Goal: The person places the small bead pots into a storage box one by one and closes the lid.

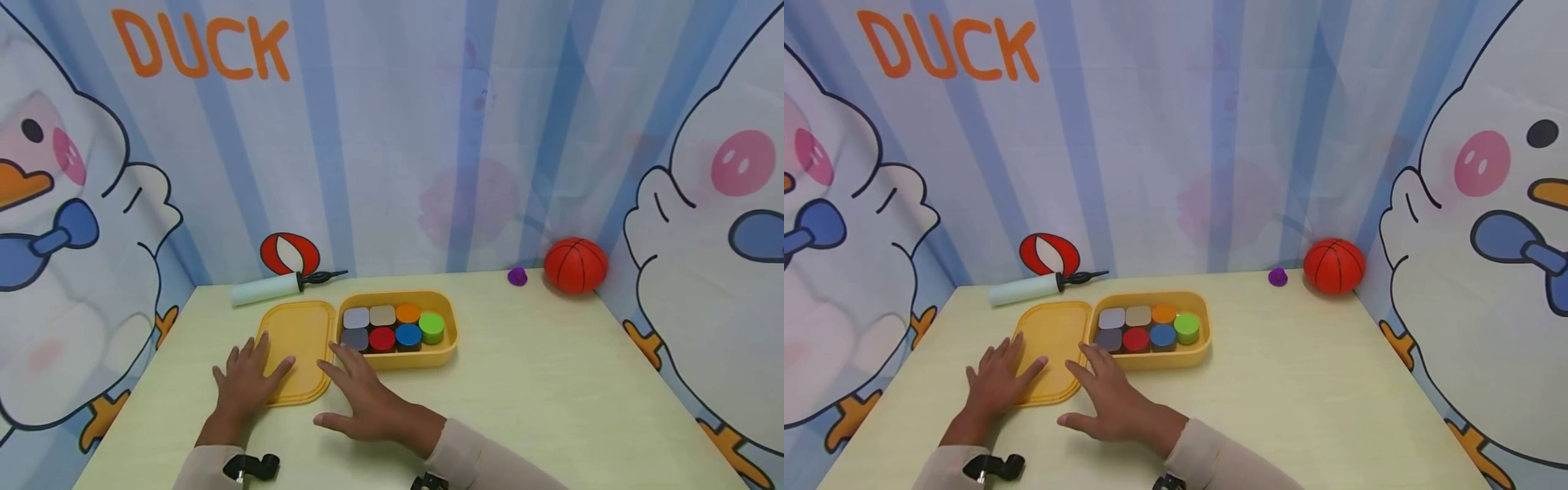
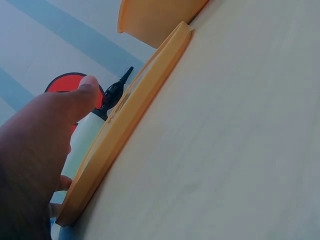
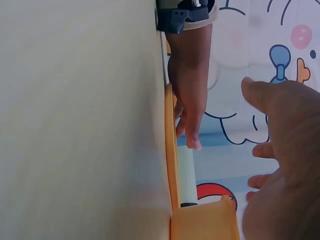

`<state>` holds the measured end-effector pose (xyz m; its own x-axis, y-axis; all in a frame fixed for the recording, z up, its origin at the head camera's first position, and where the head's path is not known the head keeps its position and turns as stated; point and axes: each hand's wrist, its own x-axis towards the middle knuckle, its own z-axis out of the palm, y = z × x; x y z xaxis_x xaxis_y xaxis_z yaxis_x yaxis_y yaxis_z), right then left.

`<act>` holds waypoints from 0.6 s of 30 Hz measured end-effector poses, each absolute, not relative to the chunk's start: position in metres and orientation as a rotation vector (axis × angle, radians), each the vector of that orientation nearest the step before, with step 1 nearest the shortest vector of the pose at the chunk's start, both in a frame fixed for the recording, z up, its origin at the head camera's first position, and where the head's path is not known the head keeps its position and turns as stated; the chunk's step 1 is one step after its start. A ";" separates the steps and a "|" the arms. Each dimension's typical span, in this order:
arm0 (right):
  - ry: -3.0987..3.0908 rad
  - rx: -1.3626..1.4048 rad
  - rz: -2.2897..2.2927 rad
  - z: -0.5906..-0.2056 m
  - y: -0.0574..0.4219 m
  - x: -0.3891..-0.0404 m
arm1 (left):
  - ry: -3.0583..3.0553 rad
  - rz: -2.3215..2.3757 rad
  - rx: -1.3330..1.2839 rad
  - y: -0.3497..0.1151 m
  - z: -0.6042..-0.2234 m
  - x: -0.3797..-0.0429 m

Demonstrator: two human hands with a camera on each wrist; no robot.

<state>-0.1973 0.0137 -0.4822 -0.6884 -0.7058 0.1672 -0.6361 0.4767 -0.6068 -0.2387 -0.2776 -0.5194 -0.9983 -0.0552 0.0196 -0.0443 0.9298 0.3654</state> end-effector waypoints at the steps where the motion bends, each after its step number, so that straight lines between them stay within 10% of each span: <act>1: 2.625 -1.250 -0.996 -0.491 0.012 -0.201 | -3.057 -0.574 0.076 -0.278 -0.520 -0.239; 18: 2.416 -1.053 -0.929 -0.494 0.005 -0.198 | -3.068 -0.572 0.073 -0.280 -0.523 -0.242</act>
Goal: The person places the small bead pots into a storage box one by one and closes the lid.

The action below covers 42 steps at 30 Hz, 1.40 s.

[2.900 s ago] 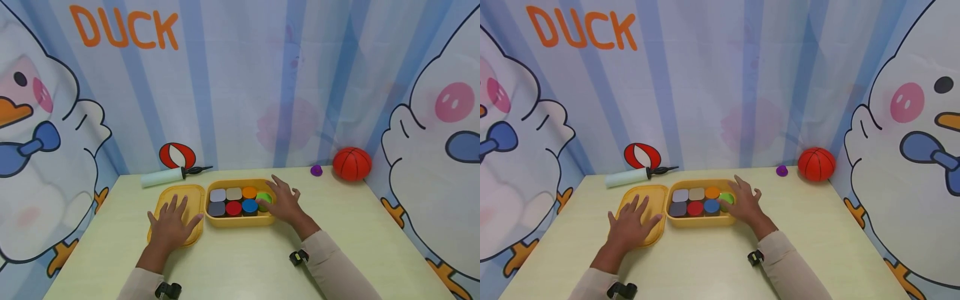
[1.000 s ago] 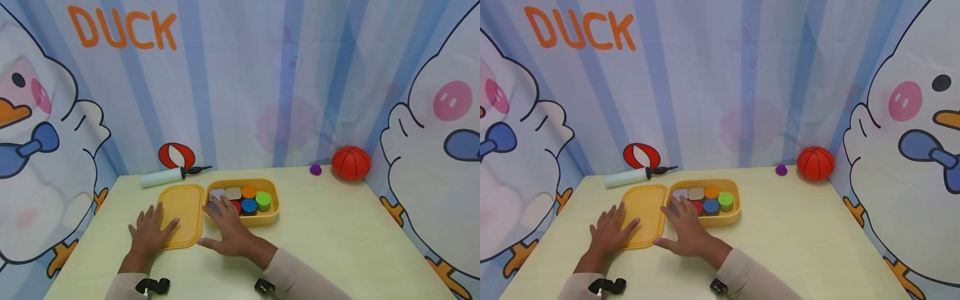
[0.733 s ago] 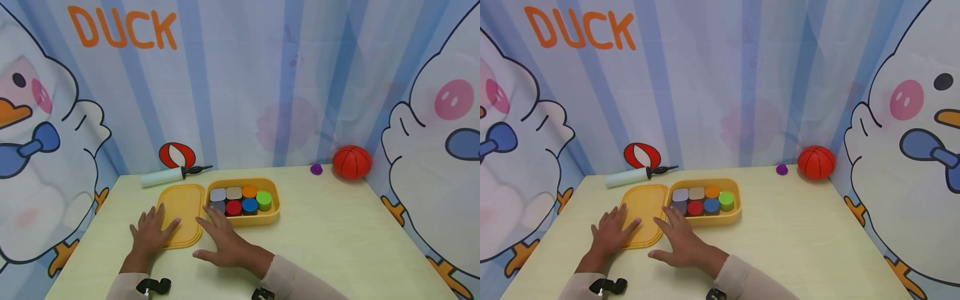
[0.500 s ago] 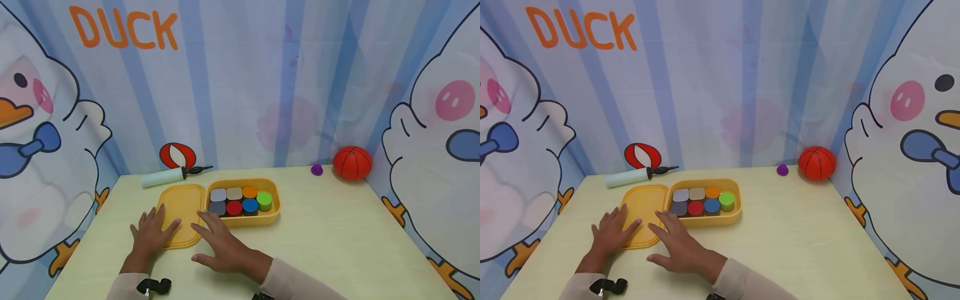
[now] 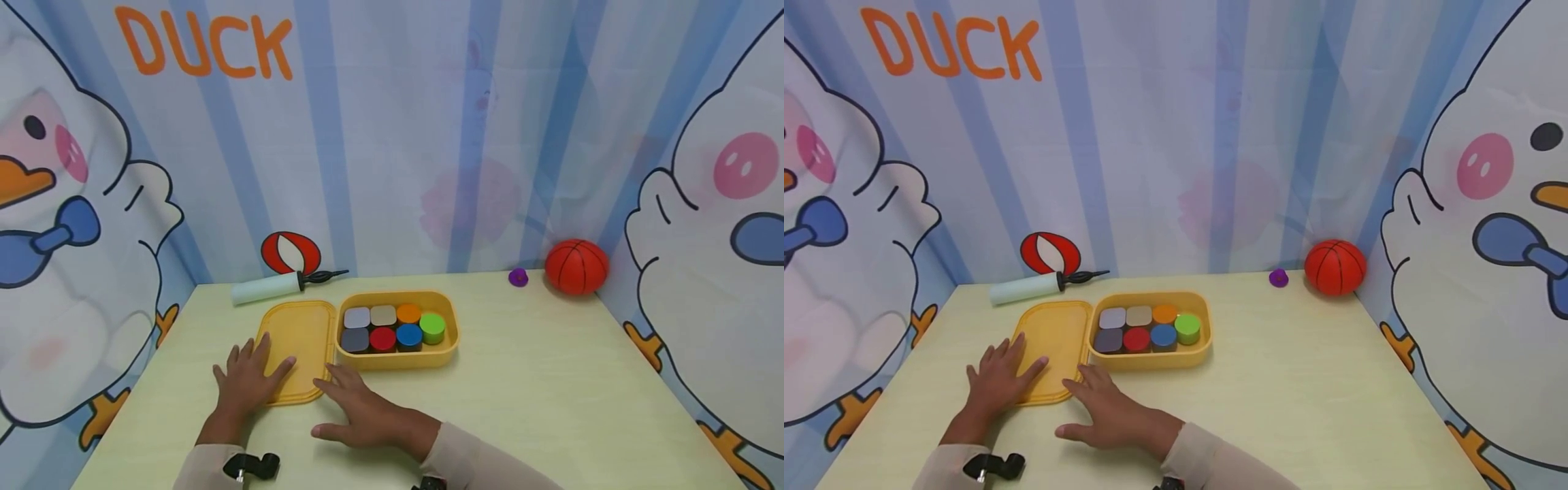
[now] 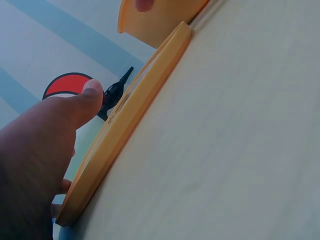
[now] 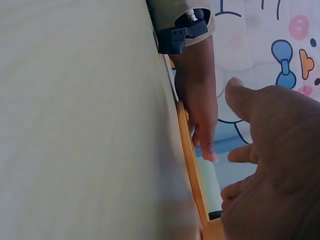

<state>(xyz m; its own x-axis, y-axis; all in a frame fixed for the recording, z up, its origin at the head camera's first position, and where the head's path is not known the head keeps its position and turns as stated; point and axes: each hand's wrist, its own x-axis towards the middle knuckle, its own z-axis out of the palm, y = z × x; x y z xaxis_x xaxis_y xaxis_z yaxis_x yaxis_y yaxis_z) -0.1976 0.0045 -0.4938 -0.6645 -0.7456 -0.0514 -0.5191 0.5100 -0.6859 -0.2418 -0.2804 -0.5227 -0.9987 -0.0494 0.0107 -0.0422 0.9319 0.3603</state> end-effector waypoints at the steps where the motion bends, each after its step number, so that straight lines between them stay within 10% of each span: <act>1: 2.420 -1.036 -0.911 -0.495 0.004 -0.198 | -3.067 -0.576 0.070 -0.281 -0.523 -0.242; 42: 2.450 -0.955 -0.759 -0.506 -0.008 -0.207 | -3.040 -0.675 0.108 -0.281 -0.522 -0.245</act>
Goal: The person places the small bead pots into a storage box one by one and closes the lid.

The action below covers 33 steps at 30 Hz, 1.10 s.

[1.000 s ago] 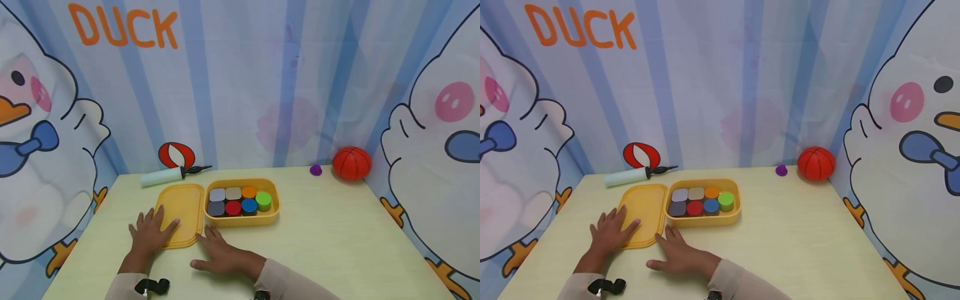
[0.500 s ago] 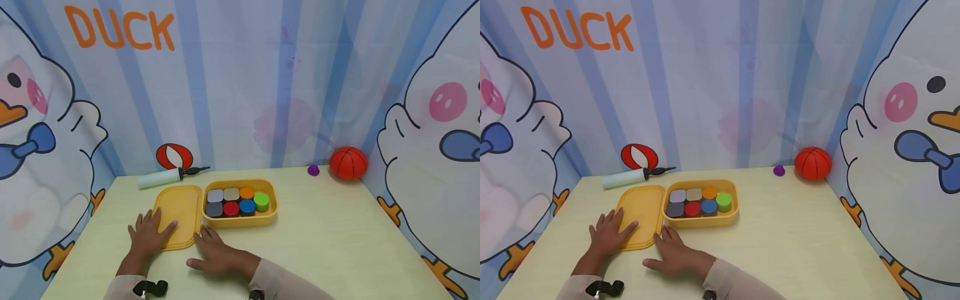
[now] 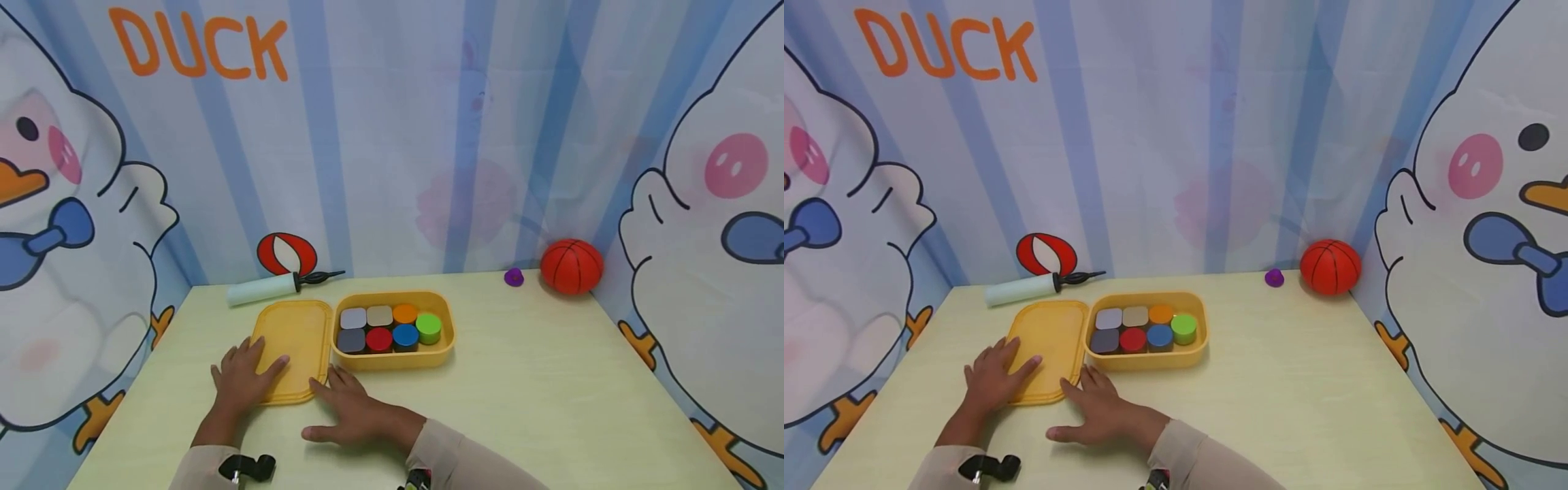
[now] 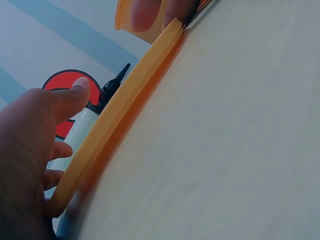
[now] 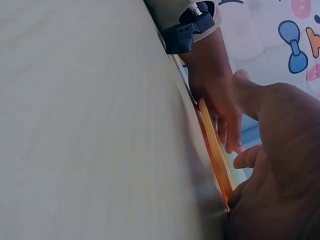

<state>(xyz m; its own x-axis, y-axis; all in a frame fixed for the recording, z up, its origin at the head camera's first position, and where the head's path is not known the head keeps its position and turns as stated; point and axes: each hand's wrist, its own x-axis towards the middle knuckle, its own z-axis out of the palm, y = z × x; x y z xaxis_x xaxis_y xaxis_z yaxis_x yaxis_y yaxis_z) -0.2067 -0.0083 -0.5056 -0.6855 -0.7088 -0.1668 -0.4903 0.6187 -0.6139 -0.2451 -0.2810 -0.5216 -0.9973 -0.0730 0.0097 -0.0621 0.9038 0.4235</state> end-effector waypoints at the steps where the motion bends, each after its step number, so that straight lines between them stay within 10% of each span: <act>1: 2.441 -0.953 -0.768 -0.505 -0.008 -0.207 | -3.030 -0.678 0.099 -0.281 -0.521 -0.245; 33: 2.184 -0.926 -1.403 -0.486 -0.005 -0.190 | -2.653 -0.970 0.097 -0.279 -0.468 -0.229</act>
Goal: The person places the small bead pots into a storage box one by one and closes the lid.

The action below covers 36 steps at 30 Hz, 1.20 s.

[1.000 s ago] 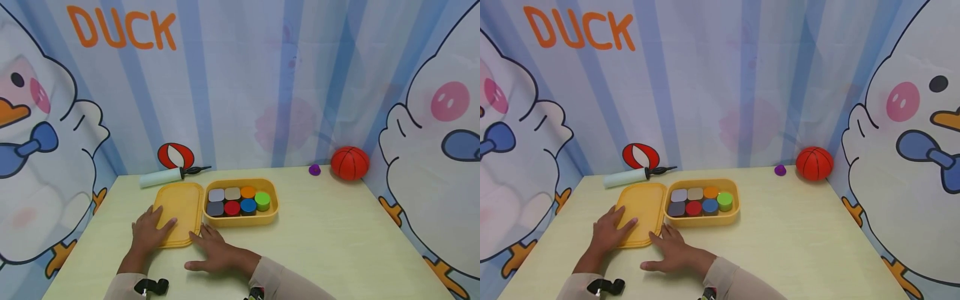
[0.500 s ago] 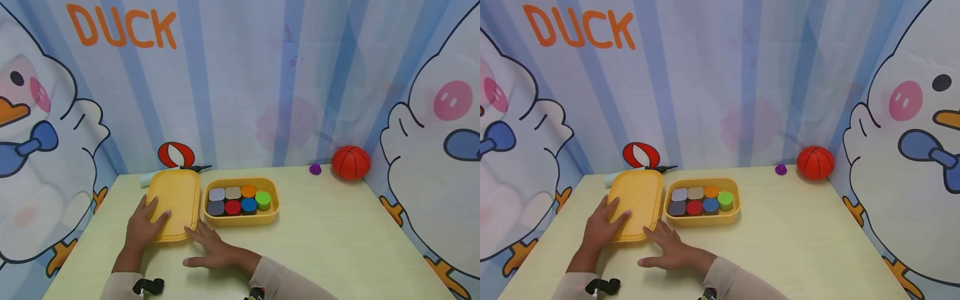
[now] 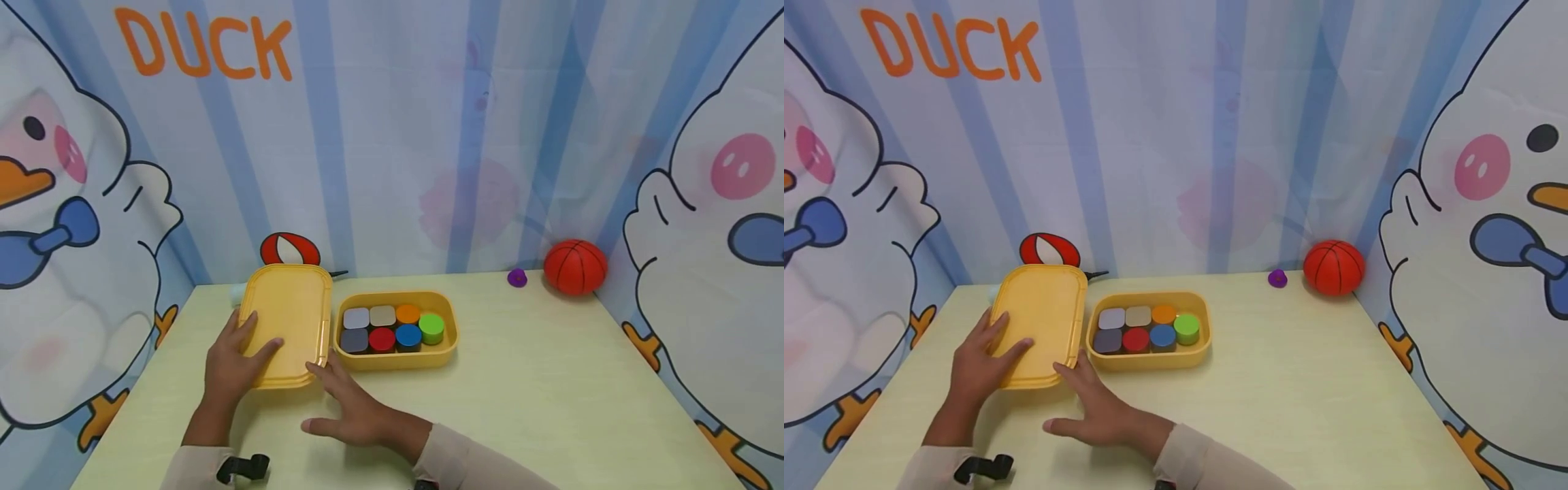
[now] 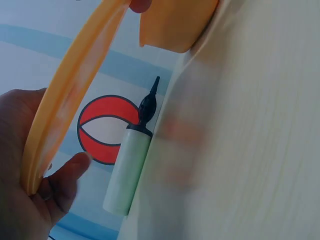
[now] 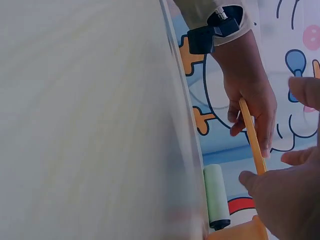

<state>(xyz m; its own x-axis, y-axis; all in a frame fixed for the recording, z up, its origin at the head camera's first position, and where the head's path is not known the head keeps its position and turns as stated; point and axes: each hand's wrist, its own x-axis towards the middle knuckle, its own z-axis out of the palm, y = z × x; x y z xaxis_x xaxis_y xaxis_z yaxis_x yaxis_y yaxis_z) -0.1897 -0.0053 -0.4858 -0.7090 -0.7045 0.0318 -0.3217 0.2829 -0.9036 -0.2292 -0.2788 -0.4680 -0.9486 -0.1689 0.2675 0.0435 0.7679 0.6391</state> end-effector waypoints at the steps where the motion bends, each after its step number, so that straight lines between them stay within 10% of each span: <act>1: 2.173 -0.917 -1.459 -0.485 -0.005 -0.189 | -2.641 -0.968 0.085 -0.277 -0.467 -0.229; 36: 1.977 -0.323 -2.237 -0.429 0.049 -0.263 | -2.720 -1.086 -0.346 -0.240 -0.435 -0.233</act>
